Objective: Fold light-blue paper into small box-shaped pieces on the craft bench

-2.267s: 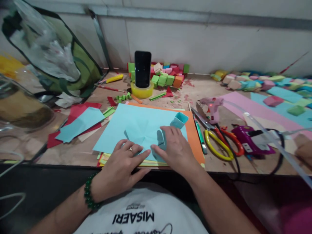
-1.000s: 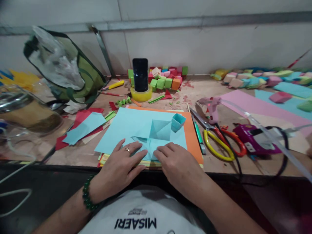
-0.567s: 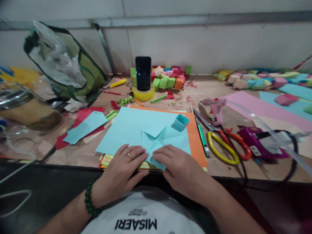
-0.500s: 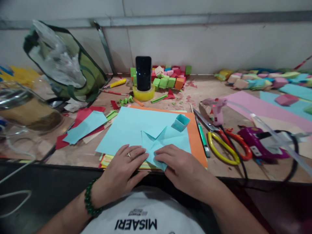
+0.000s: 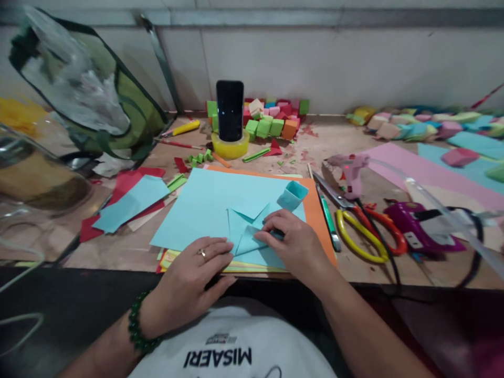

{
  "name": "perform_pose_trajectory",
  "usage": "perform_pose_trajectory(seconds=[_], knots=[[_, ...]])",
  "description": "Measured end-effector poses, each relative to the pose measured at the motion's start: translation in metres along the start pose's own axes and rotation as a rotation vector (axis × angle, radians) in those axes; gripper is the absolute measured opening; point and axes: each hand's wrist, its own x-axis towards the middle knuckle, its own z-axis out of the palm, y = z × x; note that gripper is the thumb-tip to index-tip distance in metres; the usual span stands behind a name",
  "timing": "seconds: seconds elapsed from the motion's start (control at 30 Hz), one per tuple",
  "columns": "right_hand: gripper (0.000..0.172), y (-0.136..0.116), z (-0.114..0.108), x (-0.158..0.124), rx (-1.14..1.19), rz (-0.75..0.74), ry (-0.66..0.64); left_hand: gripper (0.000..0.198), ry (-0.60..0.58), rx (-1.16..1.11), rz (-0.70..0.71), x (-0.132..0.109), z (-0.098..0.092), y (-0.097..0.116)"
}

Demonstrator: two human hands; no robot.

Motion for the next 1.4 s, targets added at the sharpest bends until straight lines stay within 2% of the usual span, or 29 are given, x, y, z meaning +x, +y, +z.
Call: perform_pose_trajectory(seconds=[0.1,0.3,0.4,0.53,0.77,0.97,1.13,1.4], knots=[[0.017,-0.001,0.003,0.0,-0.044,0.022,0.013,0.022,-0.008,0.0,0.007,0.0,-0.001,0.001],[0.017,-0.002,0.001,-0.007,-0.036,-0.03,0.02,0.033,-0.006,-0.011,0.021,0.001,-0.002,-0.001],[0.016,-0.001,0.0,-0.01,-0.033,-0.036,0.02,0.035,-0.033,0.026,0.033,0.0,-0.003,-0.002],[0.016,-0.001,0.0,-0.011,-0.046,-0.052,0.028,0.047,-0.076,0.053,0.046,-0.001,-0.006,-0.002],[0.017,-0.001,0.001,-0.011,-0.067,-0.065,0.051,0.036,-0.08,0.09,0.087,0.002,-0.01,-0.003],[0.017,-0.001,0.0,-0.012,-0.057,-0.075,0.058,0.044,-0.127,0.056,0.072,0.003,-0.011,-0.005],[0.015,-0.002,0.0,-0.012,-0.054,-0.072,0.054,0.033,-0.133,0.034,0.077,0.003,-0.012,-0.006],[0.016,-0.003,0.0,-0.012,-0.058,-0.068,0.06,0.035,-0.146,-0.003,0.047,0.003,-0.016,-0.005]])
